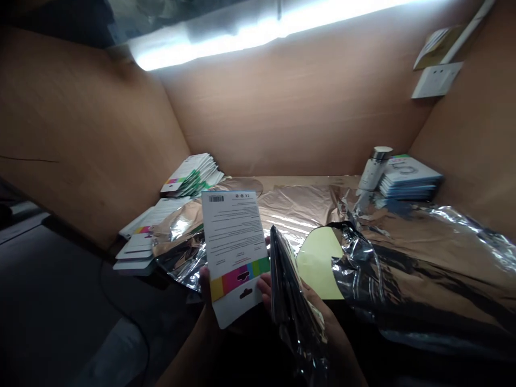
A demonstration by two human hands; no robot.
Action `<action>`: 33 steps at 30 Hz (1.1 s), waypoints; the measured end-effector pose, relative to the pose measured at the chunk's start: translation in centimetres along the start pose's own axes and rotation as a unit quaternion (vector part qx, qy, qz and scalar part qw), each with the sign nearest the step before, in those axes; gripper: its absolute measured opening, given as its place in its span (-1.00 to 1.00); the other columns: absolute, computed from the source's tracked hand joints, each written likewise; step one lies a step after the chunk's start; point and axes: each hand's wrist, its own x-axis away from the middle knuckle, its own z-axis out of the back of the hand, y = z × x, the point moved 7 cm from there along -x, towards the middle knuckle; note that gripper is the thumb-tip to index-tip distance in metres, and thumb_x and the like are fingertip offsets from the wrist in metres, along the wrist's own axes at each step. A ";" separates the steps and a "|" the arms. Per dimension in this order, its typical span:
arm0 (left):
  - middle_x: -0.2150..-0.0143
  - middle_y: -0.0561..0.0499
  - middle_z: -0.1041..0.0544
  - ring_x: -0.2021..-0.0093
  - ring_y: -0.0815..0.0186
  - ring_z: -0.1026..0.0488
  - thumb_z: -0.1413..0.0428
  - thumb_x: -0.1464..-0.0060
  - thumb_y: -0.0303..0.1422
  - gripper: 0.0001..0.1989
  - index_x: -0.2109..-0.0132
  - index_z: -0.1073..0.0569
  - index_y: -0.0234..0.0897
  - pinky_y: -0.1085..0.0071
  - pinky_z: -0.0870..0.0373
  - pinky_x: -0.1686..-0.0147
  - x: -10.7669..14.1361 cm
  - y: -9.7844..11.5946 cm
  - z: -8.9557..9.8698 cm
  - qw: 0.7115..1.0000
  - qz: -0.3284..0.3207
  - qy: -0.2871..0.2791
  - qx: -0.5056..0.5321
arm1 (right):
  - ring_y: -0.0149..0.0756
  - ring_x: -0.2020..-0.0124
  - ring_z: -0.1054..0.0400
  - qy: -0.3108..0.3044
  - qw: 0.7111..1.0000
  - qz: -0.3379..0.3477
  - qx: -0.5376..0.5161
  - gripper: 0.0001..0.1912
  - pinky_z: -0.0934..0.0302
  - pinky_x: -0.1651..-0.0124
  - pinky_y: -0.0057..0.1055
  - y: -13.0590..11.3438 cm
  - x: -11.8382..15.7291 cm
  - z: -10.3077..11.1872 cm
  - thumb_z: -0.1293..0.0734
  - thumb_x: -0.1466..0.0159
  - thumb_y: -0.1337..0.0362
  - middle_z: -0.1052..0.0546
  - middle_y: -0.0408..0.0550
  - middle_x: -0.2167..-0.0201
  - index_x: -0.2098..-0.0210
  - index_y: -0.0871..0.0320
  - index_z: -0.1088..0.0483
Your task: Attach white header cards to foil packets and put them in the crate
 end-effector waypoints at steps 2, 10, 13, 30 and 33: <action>-0.42 -0.33 -0.23 -0.38 -0.28 -0.21 -0.16 0.07 0.35 0.18 -0.51 -0.03 -0.20 -0.18 -0.16 -0.32 -0.3 0.0 0.1 1.000 -0.026 -0.003 -0.007 | 0.13 -0.31 -0.31 0.004 1.000 0.008 -0.021 -0.50 -0.17 -0.33 0.17 0.1 -0.4 0.5 -0.45 -0.26 0.05 -0.48 0.19 -0.22 -0.15 0.08 -0.50; -0.45 -0.31 -0.20 -0.39 -0.31 -0.17 -0.15 0.10 0.34 0.19 -0.51 -0.01 -0.18 -0.23 -0.15 -0.29 -1.0 0.2 0.0 0.997 -0.068 0.024 -0.023 | 0.15 -0.33 -0.26 -0.018 0.991 0.093 -0.090 -0.39 -0.11 -0.30 0.37 0.2 -1.9 1.8 -0.44 -0.20 -0.01 -0.42 0.09 -0.29 -0.23 -0.10 -0.40; -0.43 -0.30 -0.24 -0.38 -0.31 -0.19 -0.18 0.07 0.26 0.12 -0.50 -0.05 -0.19 -0.21 -0.17 -0.29 -1.4 0.8 -0.6 0.995 -0.087 0.036 -0.017 | 0.08 -0.27 -0.35 0.005 0.998 0.063 -0.028 -0.44 -0.24 -0.28 0.13 -0.1 -1.1 1.4 -0.46 -0.19 -0.05 -0.50 0.07 -0.21 -0.15 -0.05 -0.48; -0.22 -0.29 -0.44 -0.26 -0.20 -0.35 -0.26 0.18 0.31 0.13 -0.41 -0.22 -0.22 -0.05 -0.27 -0.27 -0.2 -0.9 -0.2 1.000 -0.008 -0.013 -0.021 | 0.10 -0.18 -0.44 0.016 0.999 -0.023 0.021 -0.57 -0.38 -0.17 0.01 0.2 0.3 -1.5 -0.49 -0.24 0.06 -0.60 0.13 -0.06 -0.02 0.14 -0.58; -0.23 -0.27 -0.46 -0.29 -0.22 -0.33 -0.23 0.14 0.32 0.08 -0.40 -0.26 -0.17 -0.05 -0.33 -0.22 -0.3 -0.4 0.1 0.999 -0.040 -0.004 -0.033 | 0.09 -0.25 -0.38 0.015 1.000 -0.007 -0.017 -0.67 -0.35 -0.22 0.02 0.5 0.2 -2.0 -0.51 -0.20 0.17 -0.58 0.06 -0.11 0.04 0.09 -0.60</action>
